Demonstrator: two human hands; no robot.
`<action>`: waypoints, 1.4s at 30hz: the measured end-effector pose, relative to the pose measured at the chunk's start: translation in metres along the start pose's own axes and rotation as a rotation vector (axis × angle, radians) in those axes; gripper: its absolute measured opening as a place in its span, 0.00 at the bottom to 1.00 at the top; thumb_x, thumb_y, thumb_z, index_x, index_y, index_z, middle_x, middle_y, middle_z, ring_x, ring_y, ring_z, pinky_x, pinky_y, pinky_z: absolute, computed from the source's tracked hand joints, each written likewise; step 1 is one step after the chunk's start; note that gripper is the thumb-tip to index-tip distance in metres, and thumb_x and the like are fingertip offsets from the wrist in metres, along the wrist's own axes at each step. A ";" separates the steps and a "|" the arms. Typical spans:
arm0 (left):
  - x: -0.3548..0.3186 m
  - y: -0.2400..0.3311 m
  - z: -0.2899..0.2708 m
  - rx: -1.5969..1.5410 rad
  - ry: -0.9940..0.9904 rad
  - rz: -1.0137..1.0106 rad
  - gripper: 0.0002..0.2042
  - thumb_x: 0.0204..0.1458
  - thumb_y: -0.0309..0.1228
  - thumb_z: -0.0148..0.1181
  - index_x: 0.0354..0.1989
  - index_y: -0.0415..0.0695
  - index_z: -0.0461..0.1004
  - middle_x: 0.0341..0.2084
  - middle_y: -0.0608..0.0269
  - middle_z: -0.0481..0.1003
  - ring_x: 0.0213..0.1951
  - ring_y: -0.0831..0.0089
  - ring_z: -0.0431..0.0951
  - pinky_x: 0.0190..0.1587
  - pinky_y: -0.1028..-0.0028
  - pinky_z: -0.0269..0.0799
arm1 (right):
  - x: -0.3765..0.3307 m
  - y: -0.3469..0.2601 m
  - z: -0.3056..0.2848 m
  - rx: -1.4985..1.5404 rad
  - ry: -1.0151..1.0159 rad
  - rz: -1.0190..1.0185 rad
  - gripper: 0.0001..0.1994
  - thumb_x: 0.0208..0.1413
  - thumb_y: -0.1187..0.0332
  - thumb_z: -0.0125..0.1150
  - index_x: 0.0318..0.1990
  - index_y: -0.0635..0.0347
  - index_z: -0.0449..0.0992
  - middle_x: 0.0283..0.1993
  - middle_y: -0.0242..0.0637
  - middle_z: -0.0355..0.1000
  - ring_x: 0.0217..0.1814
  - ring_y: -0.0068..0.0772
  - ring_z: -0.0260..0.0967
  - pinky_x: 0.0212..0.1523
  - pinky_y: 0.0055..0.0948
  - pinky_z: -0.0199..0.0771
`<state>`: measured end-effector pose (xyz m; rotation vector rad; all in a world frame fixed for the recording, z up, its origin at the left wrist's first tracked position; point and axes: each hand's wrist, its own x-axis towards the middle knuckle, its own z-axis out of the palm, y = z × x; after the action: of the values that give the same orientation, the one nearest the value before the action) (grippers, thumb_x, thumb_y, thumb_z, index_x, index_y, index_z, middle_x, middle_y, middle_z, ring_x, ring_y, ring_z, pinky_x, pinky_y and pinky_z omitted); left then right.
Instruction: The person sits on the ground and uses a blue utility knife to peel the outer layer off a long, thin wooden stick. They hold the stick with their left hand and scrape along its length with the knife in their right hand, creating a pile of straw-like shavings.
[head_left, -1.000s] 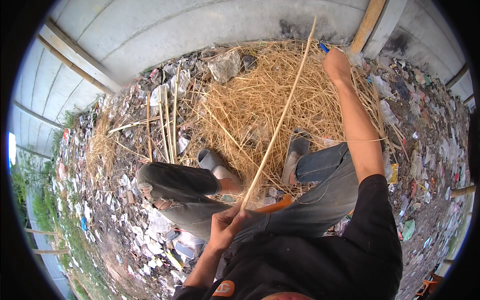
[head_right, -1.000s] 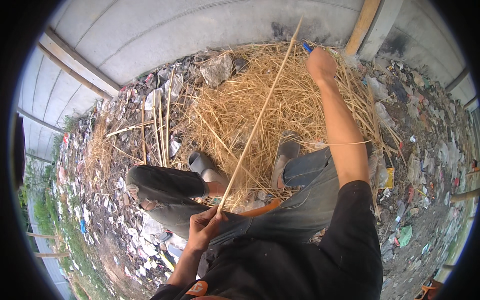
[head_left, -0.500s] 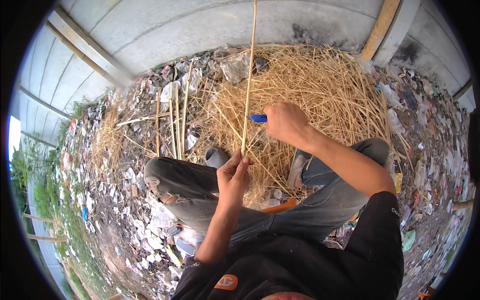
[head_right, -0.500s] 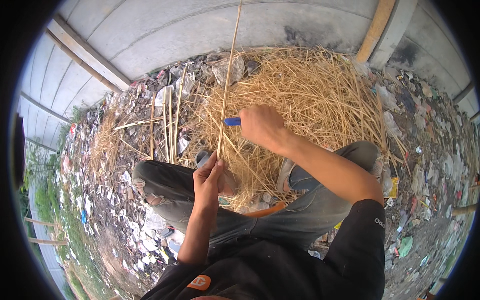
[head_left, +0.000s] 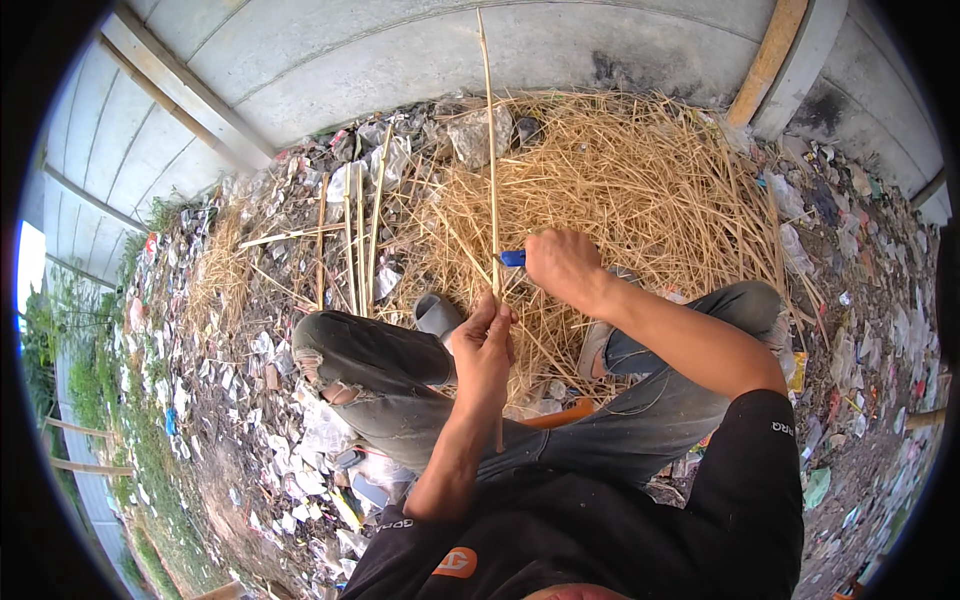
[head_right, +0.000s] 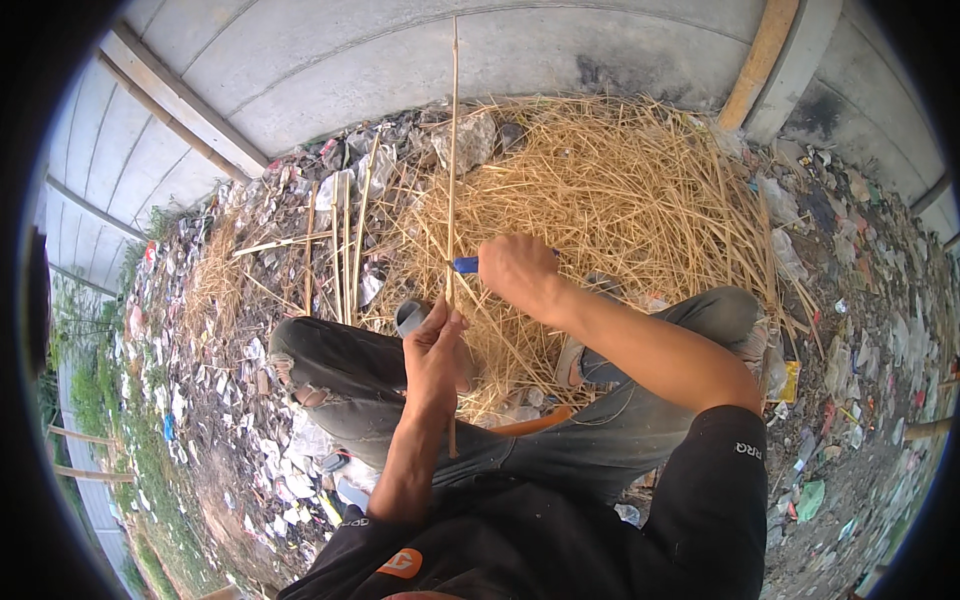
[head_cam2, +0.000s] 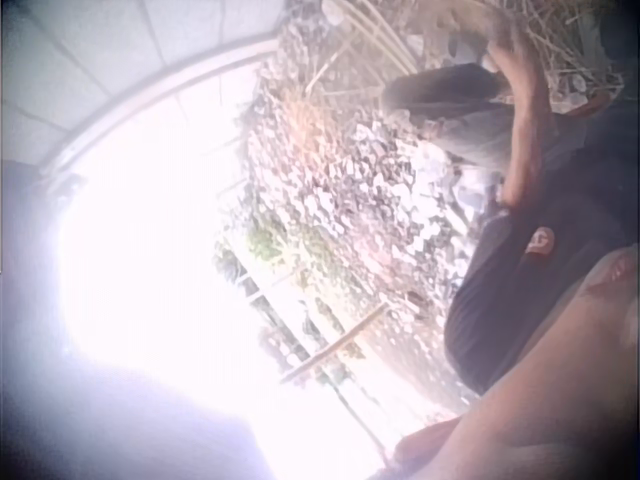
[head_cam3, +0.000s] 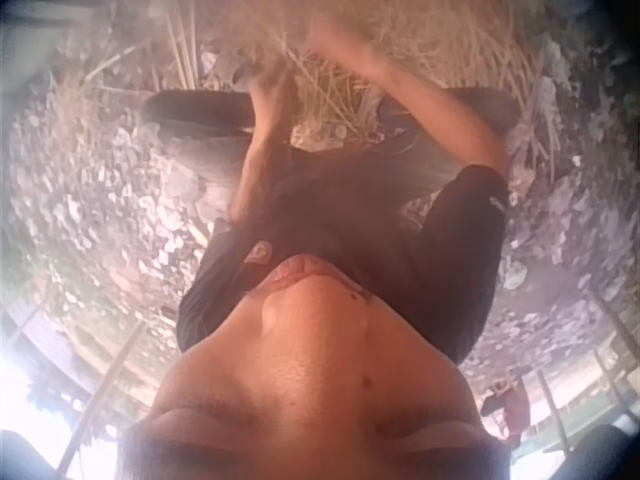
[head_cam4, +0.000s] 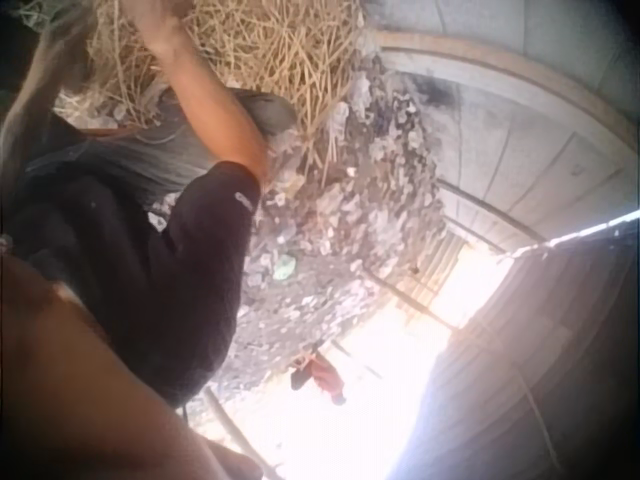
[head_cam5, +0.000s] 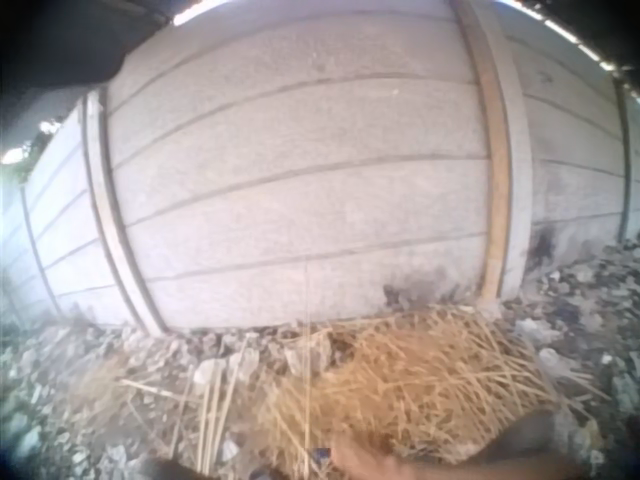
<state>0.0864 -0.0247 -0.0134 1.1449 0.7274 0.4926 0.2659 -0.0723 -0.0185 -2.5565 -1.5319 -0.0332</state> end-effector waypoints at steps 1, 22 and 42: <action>-0.008 -0.002 -0.003 0.018 -0.040 -0.055 0.09 0.66 0.30 0.54 0.49 0.39 0.75 0.23 0.77 0.68 0.19 0.90 0.61 0.20 0.83 0.54 | 0.007 0.008 0.000 -0.009 -0.020 0.033 0.11 0.61 0.69 0.54 0.27 0.63 0.76 0.20 0.38 0.74 0.21 0.36 0.75 0.18 0.33 0.74; -0.077 -0.022 -0.118 0.345 -0.359 -0.087 0.18 0.65 0.32 0.56 0.61 0.39 0.73 0.25 0.76 0.72 0.20 0.92 0.60 0.23 0.86 0.54 | 0.047 0.213 -0.083 0.653 0.339 0.749 0.17 0.57 0.57 0.60 0.29 0.66 0.75 0.22 0.37 0.68 0.23 0.30 0.66 0.27 0.35 0.64; -0.068 -0.027 -0.123 0.319 -0.258 0.045 0.17 0.64 0.31 0.58 0.59 0.39 0.75 0.25 0.75 0.73 0.21 0.91 0.62 0.24 0.86 0.56 | 0.053 0.131 -0.071 1.384 0.456 0.351 0.16 0.60 0.53 0.66 0.39 0.58 0.82 0.13 0.16 0.53 0.13 0.12 0.48 0.18 0.23 0.48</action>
<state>-0.0506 -0.0023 -0.0488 1.4943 0.5676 0.2626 0.4100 -0.0973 0.0403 -1.4556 -0.5086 0.3328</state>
